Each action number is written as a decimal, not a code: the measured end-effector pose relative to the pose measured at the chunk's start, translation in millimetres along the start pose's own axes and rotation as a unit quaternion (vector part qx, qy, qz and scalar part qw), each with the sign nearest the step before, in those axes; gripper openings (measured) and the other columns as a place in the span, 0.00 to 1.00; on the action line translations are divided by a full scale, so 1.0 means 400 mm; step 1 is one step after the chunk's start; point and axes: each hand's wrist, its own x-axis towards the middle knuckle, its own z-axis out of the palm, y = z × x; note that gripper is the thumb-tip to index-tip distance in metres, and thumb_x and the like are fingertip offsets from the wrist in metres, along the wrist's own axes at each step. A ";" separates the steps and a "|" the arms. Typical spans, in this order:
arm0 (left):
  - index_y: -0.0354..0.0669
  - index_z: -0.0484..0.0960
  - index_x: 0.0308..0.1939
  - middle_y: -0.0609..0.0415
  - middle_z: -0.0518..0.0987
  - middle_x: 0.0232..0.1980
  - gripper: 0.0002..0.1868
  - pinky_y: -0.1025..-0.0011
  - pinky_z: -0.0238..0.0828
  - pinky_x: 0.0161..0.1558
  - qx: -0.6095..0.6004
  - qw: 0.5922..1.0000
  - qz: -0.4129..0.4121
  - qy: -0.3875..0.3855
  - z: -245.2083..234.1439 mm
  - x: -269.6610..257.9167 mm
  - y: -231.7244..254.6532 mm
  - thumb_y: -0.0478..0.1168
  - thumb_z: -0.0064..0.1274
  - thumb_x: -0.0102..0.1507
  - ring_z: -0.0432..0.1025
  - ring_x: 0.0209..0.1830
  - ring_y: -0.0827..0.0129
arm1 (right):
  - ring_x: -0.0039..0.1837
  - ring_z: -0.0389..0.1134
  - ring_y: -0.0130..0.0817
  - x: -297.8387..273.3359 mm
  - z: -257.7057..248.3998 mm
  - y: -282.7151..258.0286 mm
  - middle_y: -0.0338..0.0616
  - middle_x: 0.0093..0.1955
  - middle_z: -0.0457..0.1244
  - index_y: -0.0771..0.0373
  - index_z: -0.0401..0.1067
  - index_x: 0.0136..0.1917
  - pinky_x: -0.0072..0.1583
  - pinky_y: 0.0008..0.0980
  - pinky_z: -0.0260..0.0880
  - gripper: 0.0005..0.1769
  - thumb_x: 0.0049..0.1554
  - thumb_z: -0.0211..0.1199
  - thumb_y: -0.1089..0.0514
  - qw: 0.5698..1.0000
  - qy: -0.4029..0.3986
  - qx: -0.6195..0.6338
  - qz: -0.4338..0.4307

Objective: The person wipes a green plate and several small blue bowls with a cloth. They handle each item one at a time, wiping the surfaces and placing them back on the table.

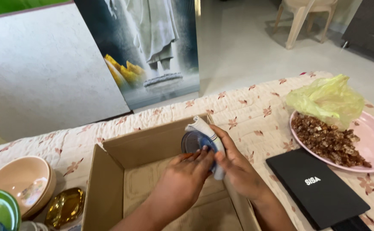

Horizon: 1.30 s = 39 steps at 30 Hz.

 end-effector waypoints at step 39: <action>0.54 0.82 0.46 0.34 0.57 0.78 0.15 0.44 0.57 0.68 -0.041 0.997 0.061 0.032 -0.103 0.024 0.033 0.46 0.65 0.57 0.54 0.76 0.33 | 0.53 0.71 0.29 -0.001 -0.025 0.080 0.42 0.53 0.69 0.67 0.72 0.60 0.55 0.31 0.74 0.15 0.60 0.61 0.65 0.956 0.156 0.236 0.080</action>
